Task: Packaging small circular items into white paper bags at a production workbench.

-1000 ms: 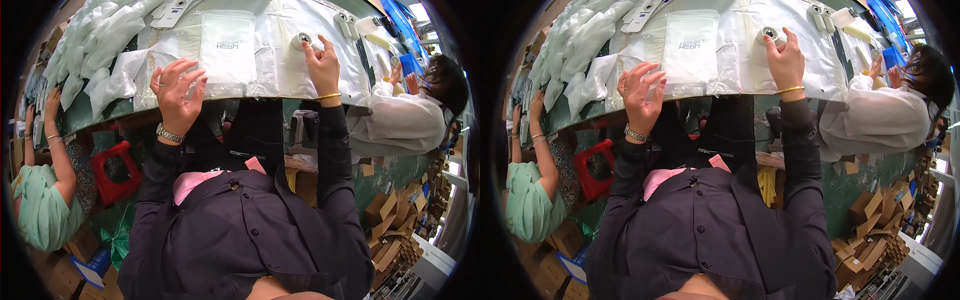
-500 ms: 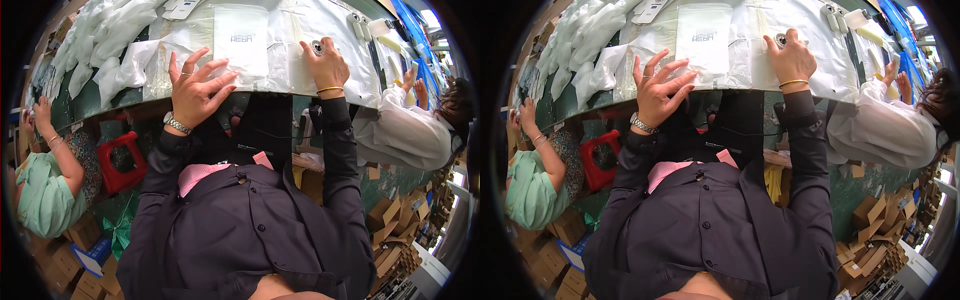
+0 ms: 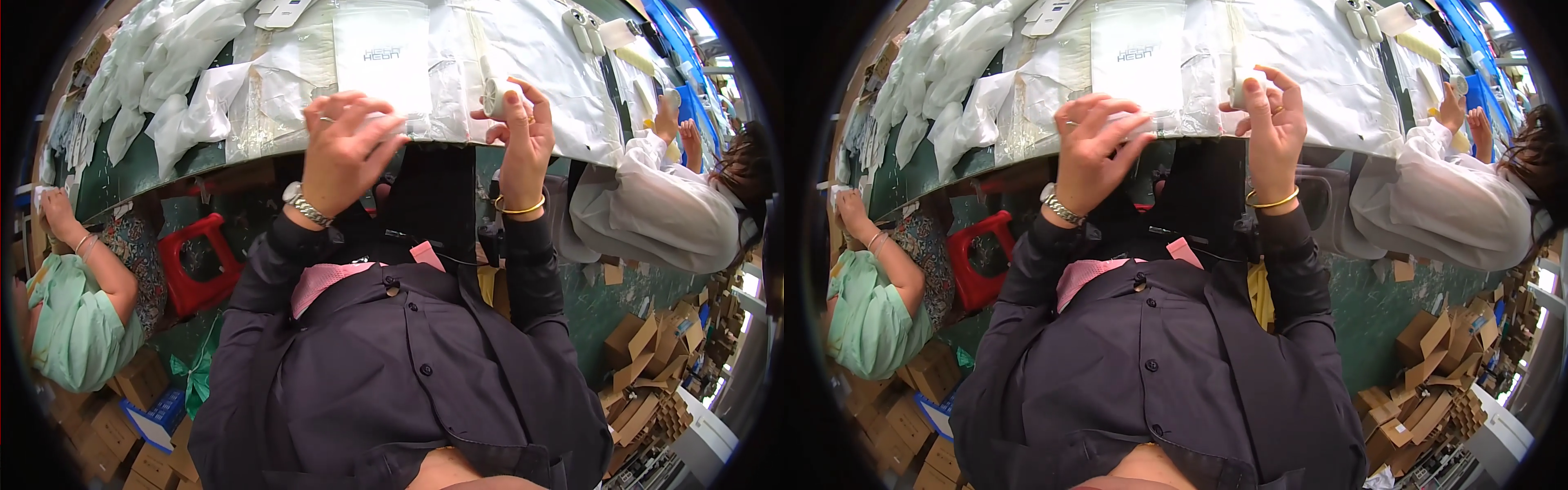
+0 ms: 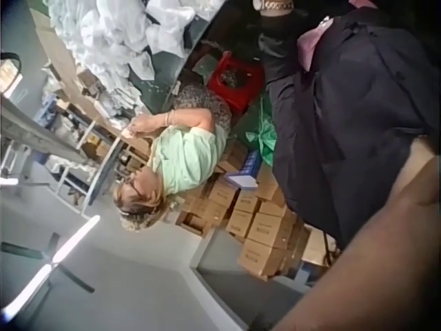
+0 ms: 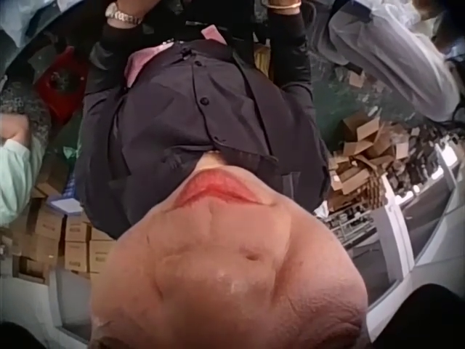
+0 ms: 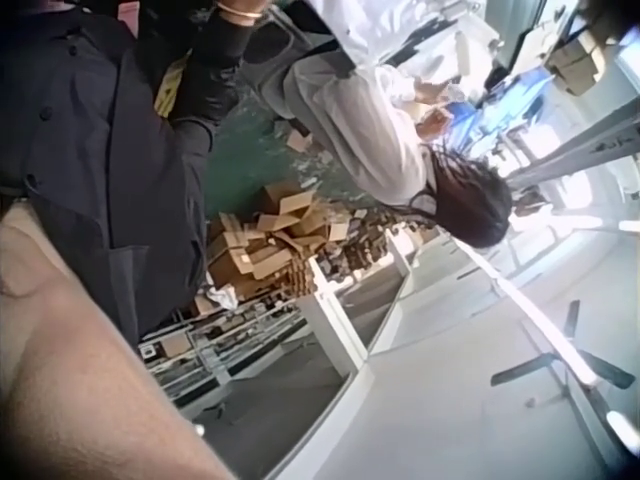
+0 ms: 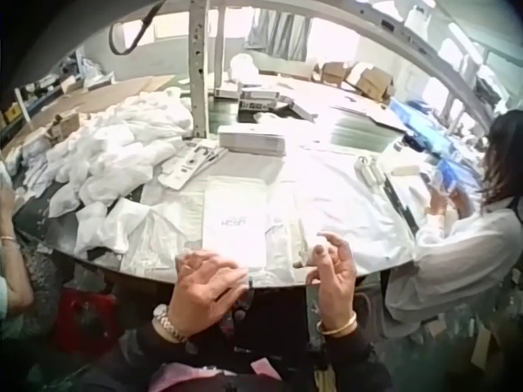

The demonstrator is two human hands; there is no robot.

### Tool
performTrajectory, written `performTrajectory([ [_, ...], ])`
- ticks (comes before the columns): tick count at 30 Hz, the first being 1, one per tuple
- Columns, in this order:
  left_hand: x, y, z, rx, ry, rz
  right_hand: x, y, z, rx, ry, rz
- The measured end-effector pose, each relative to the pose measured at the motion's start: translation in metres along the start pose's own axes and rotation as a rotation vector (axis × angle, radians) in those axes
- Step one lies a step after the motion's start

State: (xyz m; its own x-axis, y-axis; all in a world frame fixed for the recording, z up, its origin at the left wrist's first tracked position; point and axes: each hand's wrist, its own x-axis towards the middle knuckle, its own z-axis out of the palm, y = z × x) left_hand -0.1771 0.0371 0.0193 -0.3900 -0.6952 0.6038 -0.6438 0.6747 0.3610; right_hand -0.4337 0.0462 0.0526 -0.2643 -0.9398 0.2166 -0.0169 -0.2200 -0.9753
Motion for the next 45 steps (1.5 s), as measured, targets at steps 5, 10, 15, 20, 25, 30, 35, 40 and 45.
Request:
performTrajectory([
  [5, 0.018, 0.032, 0.020, 0.010, -0.039, 0.063, 0.009, 0.017, 0.013, 0.061, -0.160, -0.179],
  [10, 0.020, 0.033, 0.031, 0.049, -0.013, 0.048, 0.018, 0.031, 0.032, -0.018, -0.304, -0.187],
  [15, 0.016, 0.027, 0.036, -0.058, 0.008, 0.042, 0.016, 0.047, 0.042, 0.018, -0.274, -0.137],
  [20, 0.008, 0.016, 0.021, -0.140, -0.032, 0.035, 0.016, 0.055, 0.043, -0.098, -0.243, -0.222],
  [25, -0.018, 0.009, -0.037, -0.253, -0.146, -0.015, 0.015, 0.050, 0.044, -0.007, -0.249, -0.198],
  [30, -0.058, -0.020, -0.091, -0.239, -0.308, -0.379, 0.017, 0.050, 0.042, 0.000, -0.253, -0.205],
  [35, -0.018, -0.004, -0.064, -0.182, 0.023, -0.257, 0.018, 0.049, 0.040, -0.086, -0.320, -0.195],
  [40, 0.023, -0.008, -0.012, -0.027, 0.020, -0.092, 0.017, 0.049, 0.043, -0.026, -0.313, -0.158],
  [45, 0.039, -0.014, 0.013, 0.150, -0.028, -0.179, 0.016, 0.046, 0.043, -0.080, -0.295, -0.170],
])
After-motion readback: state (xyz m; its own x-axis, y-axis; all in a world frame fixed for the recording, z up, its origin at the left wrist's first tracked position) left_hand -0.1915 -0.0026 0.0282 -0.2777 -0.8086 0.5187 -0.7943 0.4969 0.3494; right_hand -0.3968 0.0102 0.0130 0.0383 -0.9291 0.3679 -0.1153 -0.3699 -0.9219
